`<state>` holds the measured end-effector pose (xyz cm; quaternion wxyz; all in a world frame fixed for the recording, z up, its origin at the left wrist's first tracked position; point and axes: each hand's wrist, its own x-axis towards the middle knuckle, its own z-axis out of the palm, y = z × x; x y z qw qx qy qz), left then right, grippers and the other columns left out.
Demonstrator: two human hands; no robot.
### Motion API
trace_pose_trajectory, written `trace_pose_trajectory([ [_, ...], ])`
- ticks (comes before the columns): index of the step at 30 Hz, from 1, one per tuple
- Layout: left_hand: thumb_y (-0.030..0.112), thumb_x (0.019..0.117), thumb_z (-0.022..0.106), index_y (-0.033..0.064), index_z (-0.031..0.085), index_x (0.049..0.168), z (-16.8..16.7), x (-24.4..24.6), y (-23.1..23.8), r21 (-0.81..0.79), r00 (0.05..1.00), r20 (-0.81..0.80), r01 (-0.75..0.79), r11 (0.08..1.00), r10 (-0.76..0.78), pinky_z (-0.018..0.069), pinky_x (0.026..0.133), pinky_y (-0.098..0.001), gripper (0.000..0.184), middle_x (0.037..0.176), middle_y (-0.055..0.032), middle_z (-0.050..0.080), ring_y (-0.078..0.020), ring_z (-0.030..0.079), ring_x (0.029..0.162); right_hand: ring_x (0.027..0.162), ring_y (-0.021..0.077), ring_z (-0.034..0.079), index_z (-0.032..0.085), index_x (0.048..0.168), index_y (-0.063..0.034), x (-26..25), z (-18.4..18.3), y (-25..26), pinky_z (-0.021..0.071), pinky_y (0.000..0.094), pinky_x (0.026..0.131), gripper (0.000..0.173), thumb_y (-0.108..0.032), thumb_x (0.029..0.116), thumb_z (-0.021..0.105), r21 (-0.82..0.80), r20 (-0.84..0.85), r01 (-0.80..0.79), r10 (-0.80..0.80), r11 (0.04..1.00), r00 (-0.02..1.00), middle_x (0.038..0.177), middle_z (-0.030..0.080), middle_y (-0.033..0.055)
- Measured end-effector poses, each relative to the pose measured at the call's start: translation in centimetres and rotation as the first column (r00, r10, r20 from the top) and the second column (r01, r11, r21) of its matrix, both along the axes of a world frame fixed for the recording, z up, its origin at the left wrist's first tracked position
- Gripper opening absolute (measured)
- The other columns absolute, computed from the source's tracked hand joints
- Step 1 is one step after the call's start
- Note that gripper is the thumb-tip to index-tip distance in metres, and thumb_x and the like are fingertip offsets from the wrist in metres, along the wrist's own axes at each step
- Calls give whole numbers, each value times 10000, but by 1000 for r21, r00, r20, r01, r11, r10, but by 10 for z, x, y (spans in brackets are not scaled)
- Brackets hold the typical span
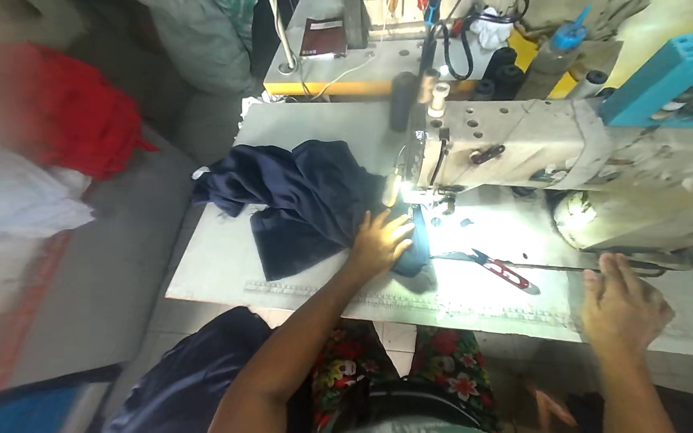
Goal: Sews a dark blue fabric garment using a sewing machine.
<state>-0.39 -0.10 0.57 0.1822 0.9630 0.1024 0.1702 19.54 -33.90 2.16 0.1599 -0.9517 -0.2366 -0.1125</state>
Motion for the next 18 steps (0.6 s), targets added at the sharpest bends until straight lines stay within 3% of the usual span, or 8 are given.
trace_pose_trajectory([
  [18,304,1044,529,150,717,1306,-1,-1,-2,3,1000,19,0,1000,0,322,1104,-730,357,1392,-71,661,-415,536,1367,1331,529,507,524,1492,-36,1,-2,1,306,730,1051,513,-340,1108,372,-1,-6,2,-2,1000,1000,1539,496,217],
])
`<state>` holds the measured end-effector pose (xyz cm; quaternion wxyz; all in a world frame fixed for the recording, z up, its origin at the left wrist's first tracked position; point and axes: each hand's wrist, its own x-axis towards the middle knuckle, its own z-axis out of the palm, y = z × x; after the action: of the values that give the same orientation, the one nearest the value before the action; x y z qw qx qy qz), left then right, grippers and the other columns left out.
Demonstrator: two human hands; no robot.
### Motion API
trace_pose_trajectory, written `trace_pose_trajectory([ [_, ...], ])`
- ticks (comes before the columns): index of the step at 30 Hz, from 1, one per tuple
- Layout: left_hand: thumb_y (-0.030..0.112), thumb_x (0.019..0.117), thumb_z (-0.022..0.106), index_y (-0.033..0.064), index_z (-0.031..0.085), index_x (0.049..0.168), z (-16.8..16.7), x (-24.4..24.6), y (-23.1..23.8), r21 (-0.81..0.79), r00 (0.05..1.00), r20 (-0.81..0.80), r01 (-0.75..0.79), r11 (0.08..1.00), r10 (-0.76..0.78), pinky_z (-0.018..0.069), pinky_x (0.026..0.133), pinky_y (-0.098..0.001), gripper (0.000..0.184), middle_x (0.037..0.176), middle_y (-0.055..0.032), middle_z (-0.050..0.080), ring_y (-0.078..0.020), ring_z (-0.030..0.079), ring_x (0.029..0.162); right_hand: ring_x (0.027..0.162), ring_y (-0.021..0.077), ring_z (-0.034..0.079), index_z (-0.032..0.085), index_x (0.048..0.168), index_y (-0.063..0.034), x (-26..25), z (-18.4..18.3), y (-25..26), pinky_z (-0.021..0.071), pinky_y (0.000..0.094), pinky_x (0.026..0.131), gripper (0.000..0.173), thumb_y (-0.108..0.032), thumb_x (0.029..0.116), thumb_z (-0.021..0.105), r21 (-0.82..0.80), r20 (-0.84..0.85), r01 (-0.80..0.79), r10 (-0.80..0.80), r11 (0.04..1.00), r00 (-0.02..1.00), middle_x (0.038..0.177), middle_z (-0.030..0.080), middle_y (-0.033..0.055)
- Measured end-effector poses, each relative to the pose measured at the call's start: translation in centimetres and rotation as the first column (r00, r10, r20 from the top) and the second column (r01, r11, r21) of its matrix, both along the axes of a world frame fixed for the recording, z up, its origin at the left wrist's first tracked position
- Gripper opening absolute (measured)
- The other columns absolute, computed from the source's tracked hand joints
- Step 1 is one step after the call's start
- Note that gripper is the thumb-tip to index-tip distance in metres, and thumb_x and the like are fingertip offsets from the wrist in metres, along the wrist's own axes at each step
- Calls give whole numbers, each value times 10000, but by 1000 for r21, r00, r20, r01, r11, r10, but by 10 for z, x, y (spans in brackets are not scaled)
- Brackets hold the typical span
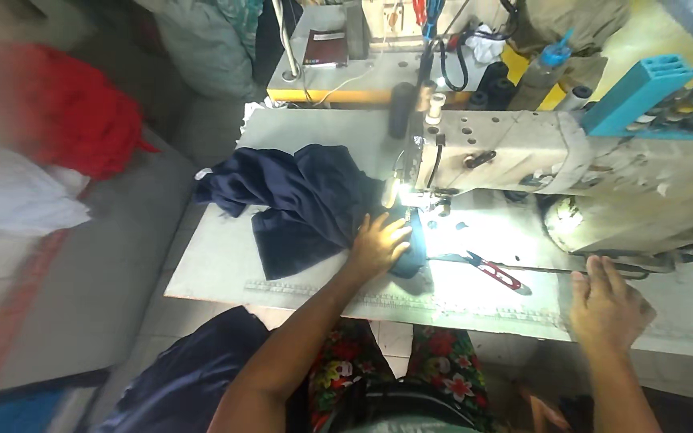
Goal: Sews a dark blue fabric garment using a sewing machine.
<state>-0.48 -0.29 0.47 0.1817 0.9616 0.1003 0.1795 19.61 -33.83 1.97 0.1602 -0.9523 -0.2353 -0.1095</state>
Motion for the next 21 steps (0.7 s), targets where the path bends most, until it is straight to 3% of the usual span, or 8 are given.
trace_pose_trajectory([
  [5,306,1040,534,154,719,1304,5,-4,-4,13,1000,-28,1,1000,0,324,1112,-721,356,1393,-84,658,-415,532,1369,1327,545,501,486,1513,-19,-1,1,2,308,733,1044,536,-347,1101,389,7,11,6,-6,1000,1000,1556,468,230],
  [8,304,1037,543,153,721,1299,4,-4,-4,22,1000,-26,1,1000,-1,328,1109,-719,351,1385,-82,663,-415,535,1366,1333,581,477,361,1561,34,-4,8,5,329,745,1031,627,-344,1069,454,43,35,-3,2,999,999,1604,344,303],
  [13,314,1049,519,161,711,1314,5,-4,-2,13,999,-37,0,1000,0,317,1121,-711,361,1407,-74,648,-404,518,1383,1349,623,432,290,1579,60,-4,7,5,372,708,1047,710,-384,1054,463,77,74,-18,12,997,997,1612,253,368],
  [16,312,1047,526,148,714,1306,6,-2,-1,-3,999,-39,7,1000,-7,313,1118,-721,360,1404,-84,650,-410,521,1381,1378,648,370,238,1587,80,-6,6,4,386,661,1081,771,-403,1040,489,132,67,-1,-8,991,998,1618,124,418],
  [21,294,1049,540,122,710,1310,12,-1,1,-49,996,-83,24,999,-28,297,1137,-713,355,1414,-103,641,-418,510,1389,1318,664,429,266,1569,102,-9,9,4,434,636,1047,740,-361,1043,502,178,108,-5,-15,984,994,1592,141,453],
])
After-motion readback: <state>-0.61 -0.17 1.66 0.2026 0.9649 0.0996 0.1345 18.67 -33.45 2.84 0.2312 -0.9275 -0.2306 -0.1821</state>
